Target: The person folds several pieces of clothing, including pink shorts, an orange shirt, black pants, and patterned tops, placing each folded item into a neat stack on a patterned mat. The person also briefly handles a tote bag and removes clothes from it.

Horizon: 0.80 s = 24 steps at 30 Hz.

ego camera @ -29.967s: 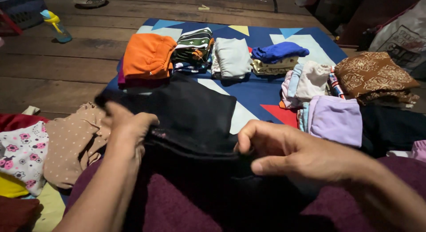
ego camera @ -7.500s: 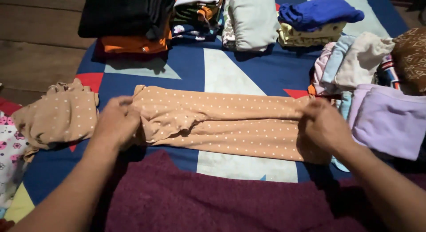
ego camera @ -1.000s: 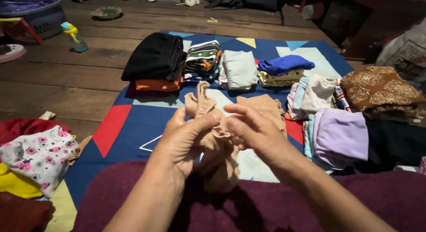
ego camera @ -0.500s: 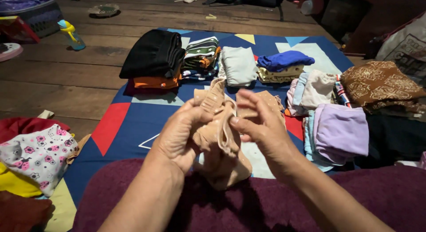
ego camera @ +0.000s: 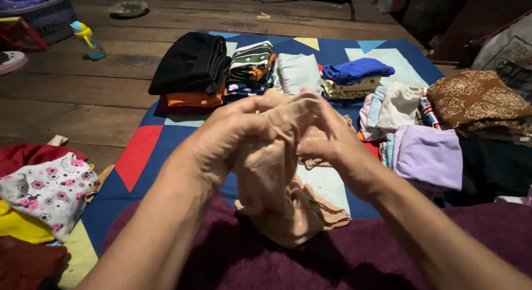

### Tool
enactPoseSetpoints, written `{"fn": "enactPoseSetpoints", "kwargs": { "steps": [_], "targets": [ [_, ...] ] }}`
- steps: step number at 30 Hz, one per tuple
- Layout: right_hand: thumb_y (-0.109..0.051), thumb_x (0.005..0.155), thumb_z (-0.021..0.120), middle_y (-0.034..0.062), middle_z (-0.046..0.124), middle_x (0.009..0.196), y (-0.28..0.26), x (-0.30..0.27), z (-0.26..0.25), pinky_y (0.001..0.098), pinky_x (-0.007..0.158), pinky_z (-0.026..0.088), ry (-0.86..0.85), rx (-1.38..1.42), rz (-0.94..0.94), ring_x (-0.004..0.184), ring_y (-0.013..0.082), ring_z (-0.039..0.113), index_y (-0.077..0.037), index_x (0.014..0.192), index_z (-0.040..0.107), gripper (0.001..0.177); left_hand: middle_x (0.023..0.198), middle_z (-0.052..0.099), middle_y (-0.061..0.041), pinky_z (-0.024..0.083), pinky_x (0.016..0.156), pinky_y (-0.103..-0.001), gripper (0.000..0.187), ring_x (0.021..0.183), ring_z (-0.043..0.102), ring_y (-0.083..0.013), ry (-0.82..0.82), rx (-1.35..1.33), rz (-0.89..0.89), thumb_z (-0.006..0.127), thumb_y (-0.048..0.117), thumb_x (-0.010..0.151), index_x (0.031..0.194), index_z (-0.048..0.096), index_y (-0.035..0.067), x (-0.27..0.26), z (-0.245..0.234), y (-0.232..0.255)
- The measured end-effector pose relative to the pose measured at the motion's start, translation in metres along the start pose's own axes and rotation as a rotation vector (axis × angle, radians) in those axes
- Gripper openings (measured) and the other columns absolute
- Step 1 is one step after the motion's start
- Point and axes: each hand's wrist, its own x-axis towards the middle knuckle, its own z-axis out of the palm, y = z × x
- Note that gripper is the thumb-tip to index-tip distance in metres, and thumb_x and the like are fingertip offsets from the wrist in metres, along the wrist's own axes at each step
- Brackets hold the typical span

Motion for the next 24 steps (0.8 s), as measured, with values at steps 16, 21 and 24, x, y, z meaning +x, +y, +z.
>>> {"fn": "enactPoseSetpoints", "kwargs": {
  "steps": [16, 21, 24],
  "targets": [
    [-0.013, 0.101, 0.067, 0.0076, 0.067, 0.116, -0.027, 0.036, -0.010, 0.0312, 0.096, 0.054, -0.092, 0.281, -0.263, 0.106, 0.0160, 0.065, -0.005, 0.120, 0.064, 0.020, 0.091, 0.078, -0.003, 0.059, 0.070, -0.028, 0.066, 0.077, 0.073, -0.0100, 0.100, 0.675, 0.117, 0.085, 0.025, 0.065, 0.126, 0.064, 0.012, -0.002, 0.012, 0.035],
    [-0.020, 0.095, 0.064, -0.0009, 0.071, 0.105, -0.023, 0.044, -0.010, 0.0228, 0.082, 0.055, 0.248, -0.060, -0.173, 0.093, 0.0061, 0.067, -0.020, 0.118, 0.064, 0.023, 0.073, 0.076, -0.005, 0.057, 0.066, -0.029, 0.038, 0.062, 0.068, -0.0121, 0.222, 0.148, -0.055, 0.076, 0.021, 0.080, 0.108, 0.076, -0.004, 0.022, 0.011, 0.016],
    [-0.004, 0.084, 0.066, 0.0040, 0.064, 0.092, -0.010, 0.023, -0.005, 0.0291, 0.064, 0.046, 0.374, -0.070, -0.148, 0.074, 0.0138, 0.056, -0.006, 0.115, 0.065, 0.031, 0.081, 0.073, -0.006, 0.056, 0.066, -0.029, 0.034, 0.066, 0.067, -0.0142, 0.169, -0.318, -0.032, 0.077, 0.012, 0.082, 0.113, 0.067, 0.000, 0.033, 0.006, 0.002]
  ]
}}
